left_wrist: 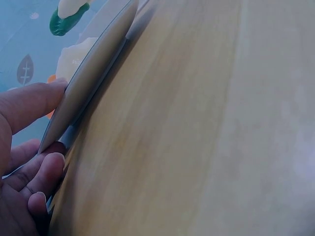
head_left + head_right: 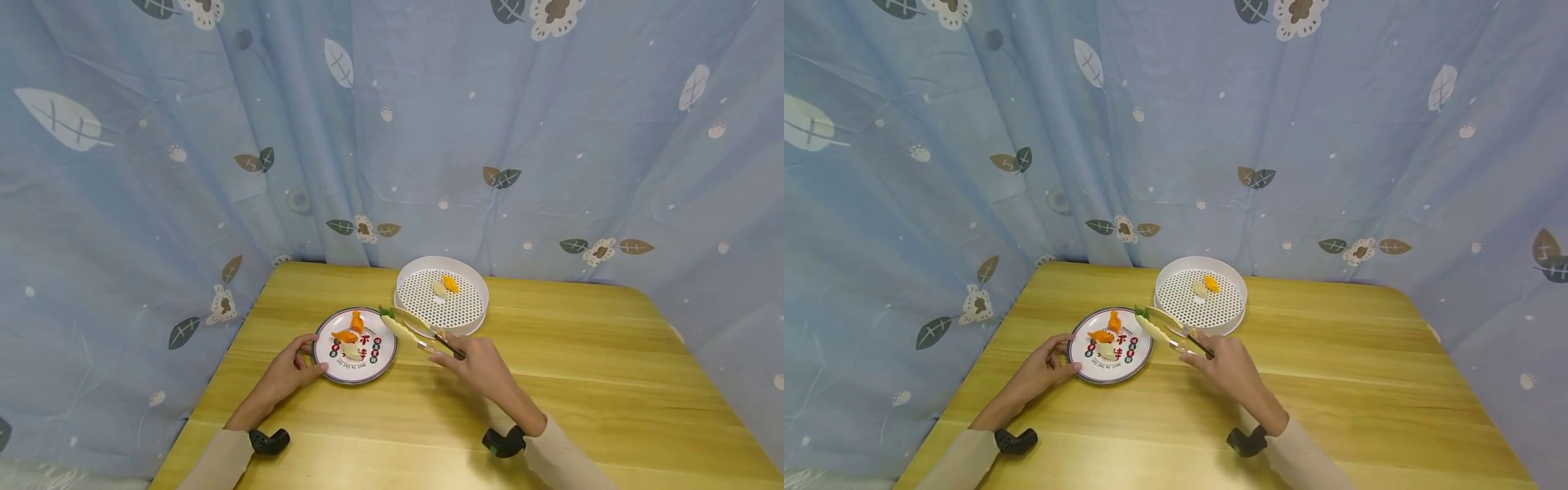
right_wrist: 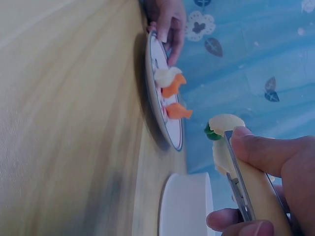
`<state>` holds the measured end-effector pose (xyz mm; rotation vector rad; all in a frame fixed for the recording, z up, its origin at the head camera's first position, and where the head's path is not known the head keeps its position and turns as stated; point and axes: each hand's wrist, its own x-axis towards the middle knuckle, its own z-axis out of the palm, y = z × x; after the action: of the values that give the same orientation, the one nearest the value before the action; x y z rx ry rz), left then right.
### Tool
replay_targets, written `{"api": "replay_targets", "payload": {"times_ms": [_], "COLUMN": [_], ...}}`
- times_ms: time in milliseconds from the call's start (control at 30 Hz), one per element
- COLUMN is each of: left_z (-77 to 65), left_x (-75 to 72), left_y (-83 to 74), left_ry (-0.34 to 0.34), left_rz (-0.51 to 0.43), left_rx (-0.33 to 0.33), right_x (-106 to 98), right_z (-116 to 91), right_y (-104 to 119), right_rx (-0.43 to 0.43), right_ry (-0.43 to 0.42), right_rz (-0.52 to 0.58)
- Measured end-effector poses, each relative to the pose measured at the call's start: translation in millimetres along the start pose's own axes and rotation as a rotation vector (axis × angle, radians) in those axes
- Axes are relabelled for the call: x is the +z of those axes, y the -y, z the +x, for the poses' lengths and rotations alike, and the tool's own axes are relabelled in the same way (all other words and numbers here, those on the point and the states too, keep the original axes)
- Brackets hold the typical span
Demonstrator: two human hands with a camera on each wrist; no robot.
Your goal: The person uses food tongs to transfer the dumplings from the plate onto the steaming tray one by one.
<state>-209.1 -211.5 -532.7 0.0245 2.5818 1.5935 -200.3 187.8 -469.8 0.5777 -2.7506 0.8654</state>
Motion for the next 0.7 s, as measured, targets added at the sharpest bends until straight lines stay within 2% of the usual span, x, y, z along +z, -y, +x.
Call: {"api": "replay_targets", "payload": {"times_ms": [533,700], "left_z": [0.4,1.1], "left_x": [0.6,1.0], "left_y": [2.9,4.1], "left_ry": [0.001,0.003], "left_rz": [-0.003,-0.005], "left_rx": [0.01,0.011], "right_x": [-10.2,-11.6], "right_z": [7.7,9.9], "right_y": [-23.3,-30.8], "right_rx": [0.09,0.076], "right_ry": [-0.038,-0.069], "right_rz": [-0.018,-0.047]}}
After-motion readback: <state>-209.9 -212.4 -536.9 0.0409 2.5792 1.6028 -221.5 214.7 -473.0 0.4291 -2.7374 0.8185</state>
